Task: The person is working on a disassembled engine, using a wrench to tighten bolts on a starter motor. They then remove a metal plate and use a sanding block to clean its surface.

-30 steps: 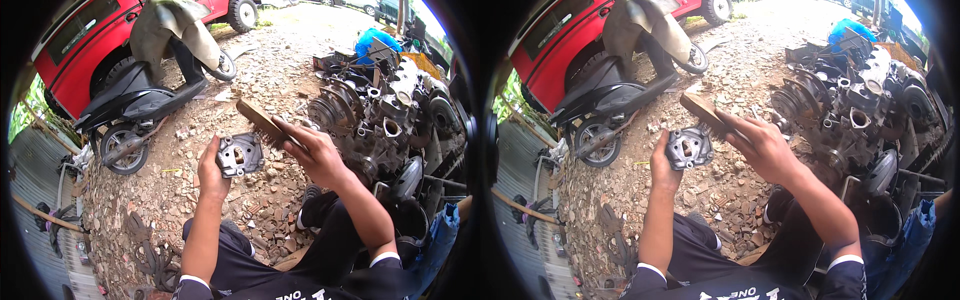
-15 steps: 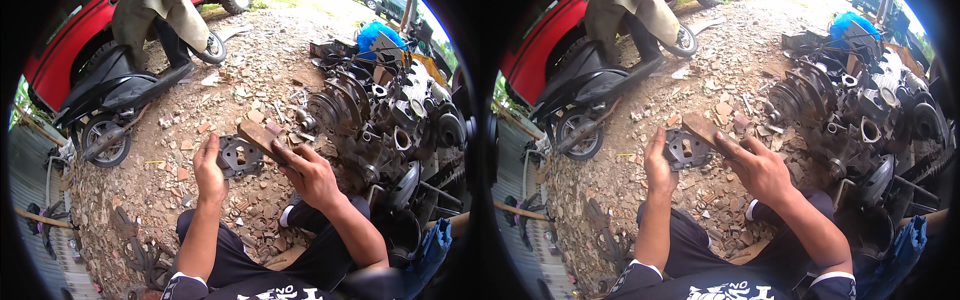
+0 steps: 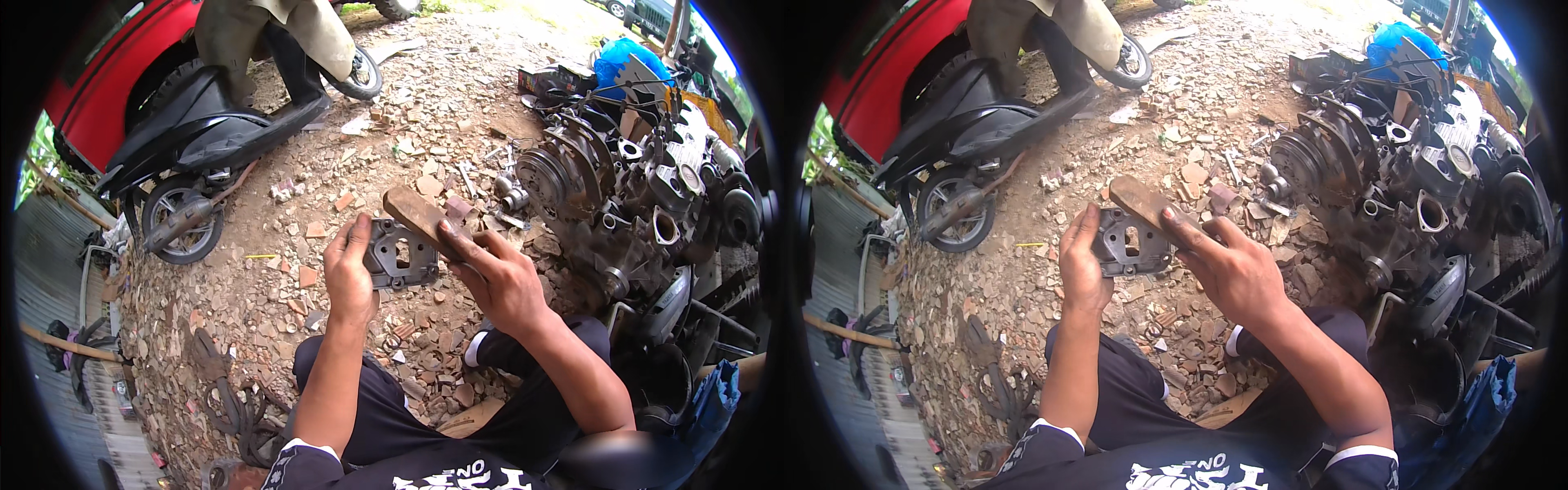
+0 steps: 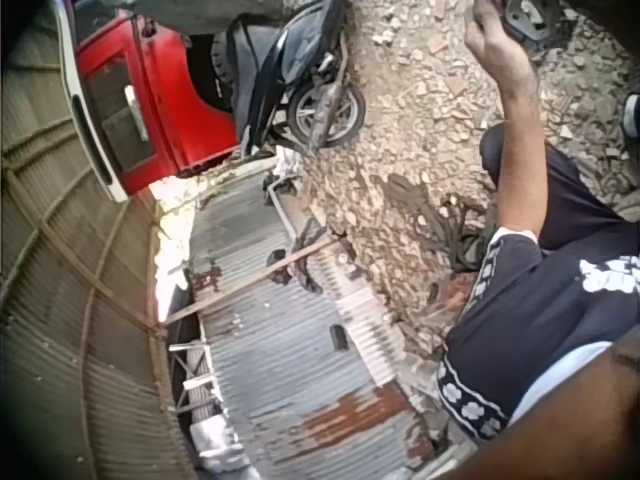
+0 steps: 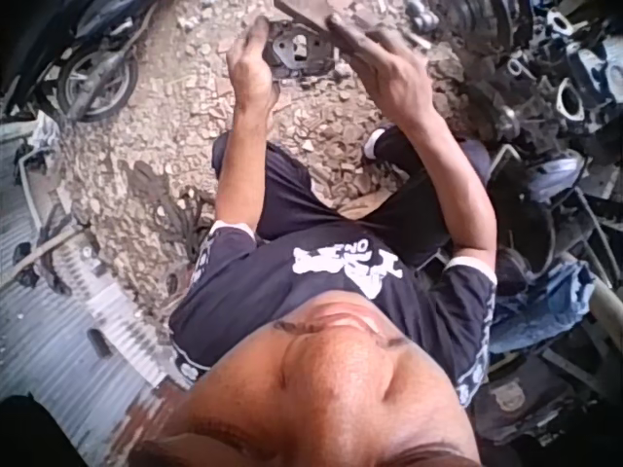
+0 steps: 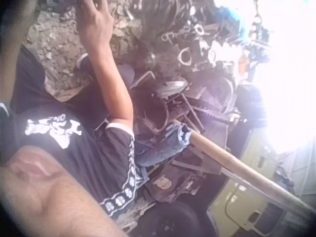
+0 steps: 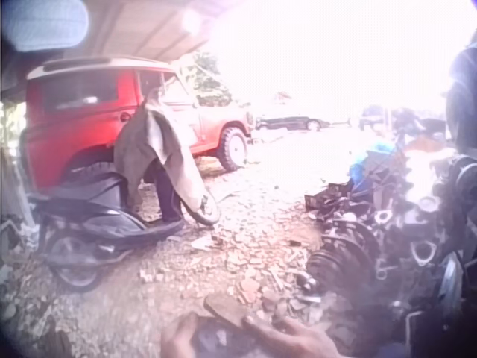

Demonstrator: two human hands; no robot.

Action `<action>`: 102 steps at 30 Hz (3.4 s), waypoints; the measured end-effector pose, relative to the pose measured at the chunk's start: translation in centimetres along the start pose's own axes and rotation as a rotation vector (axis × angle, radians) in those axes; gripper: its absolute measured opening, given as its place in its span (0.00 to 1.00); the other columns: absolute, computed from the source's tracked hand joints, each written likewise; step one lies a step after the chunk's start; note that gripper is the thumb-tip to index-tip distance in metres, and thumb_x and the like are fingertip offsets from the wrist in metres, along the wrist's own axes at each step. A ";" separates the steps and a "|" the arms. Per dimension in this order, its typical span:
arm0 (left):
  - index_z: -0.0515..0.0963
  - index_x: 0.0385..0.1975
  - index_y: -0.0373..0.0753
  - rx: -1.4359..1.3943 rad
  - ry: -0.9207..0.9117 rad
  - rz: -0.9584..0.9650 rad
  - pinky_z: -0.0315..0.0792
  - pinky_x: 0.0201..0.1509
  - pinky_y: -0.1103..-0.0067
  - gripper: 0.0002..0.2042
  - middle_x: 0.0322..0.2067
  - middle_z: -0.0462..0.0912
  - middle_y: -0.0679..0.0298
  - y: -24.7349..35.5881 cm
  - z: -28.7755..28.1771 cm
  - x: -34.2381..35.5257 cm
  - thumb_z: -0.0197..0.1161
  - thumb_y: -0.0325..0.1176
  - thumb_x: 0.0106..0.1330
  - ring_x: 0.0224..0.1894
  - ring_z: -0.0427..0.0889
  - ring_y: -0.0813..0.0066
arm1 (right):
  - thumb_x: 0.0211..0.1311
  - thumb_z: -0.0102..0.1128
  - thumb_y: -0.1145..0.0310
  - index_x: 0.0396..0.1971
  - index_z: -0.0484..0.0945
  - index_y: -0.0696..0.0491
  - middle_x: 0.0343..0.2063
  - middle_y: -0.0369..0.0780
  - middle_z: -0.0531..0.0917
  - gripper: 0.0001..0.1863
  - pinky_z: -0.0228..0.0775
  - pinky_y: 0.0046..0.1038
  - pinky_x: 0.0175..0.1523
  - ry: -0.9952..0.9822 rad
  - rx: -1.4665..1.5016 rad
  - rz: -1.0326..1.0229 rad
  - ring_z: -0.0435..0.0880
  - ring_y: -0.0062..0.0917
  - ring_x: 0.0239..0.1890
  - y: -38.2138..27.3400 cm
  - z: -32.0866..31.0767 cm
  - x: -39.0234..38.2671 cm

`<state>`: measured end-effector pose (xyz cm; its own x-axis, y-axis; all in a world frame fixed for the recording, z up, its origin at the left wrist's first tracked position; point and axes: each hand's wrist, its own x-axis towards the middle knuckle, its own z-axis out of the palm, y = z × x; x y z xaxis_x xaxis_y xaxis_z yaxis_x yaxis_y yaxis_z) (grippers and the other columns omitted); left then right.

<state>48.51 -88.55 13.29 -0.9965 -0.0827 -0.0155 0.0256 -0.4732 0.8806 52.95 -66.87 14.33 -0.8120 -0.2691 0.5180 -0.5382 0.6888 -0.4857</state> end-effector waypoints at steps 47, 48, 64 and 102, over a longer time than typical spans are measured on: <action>0.82 0.50 0.27 -0.143 0.001 -0.116 0.85 0.44 0.74 0.15 0.41 0.88 0.57 -1.2 1.7 -2.2 0.69 0.29 0.67 0.36 0.89 0.70 | 0.70 0.61 0.69 0.72 0.71 0.42 0.45 0.50 0.75 0.30 0.78 0.41 0.44 0.167 0.069 0.033 0.81 0.42 0.41 -1.1 1.0 -0.7; 0.83 0.50 0.26 -0.198 0.040 -0.091 0.84 0.43 0.75 0.15 0.40 0.88 0.57 -1.9 2.2 -2.4 0.70 0.28 0.66 0.34 0.88 0.72 | 0.70 0.62 0.69 0.71 0.71 0.42 0.45 0.49 0.75 0.30 0.78 0.41 0.44 0.151 0.070 0.042 0.81 0.41 0.41 -1.4 0.7 0.3; 0.83 0.48 0.27 -0.201 0.017 0.014 0.86 0.40 0.73 0.15 0.38 0.88 0.57 0.8 1.3 -2.3 0.69 0.28 0.65 0.37 0.89 0.70 | 0.69 0.63 0.71 0.70 0.73 0.43 0.44 0.49 0.75 0.30 0.78 0.39 0.43 0.197 0.108 -0.034 0.81 0.40 0.40 -1.9 1.5 -0.2; 0.72 0.62 0.33 -0.500 -0.197 -0.277 0.77 0.63 0.60 0.21 0.54 0.83 0.54 -1.9 1.3 -2.5 0.58 0.38 0.75 0.56 0.84 0.60 | 0.75 0.58 0.63 0.73 0.67 0.49 0.53 0.52 0.83 0.29 0.71 0.38 0.61 0.226 0.491 0.288 0.82 0.43 0.56 1.0 2.6 0.0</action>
<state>50.88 -86.27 12.24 -0.9663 0.2440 -0.0820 -0.2499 -0.8126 0.5265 51.80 -67.93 12.05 -0.9013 0.0682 0.4278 -0.3888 0.3078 -0.8684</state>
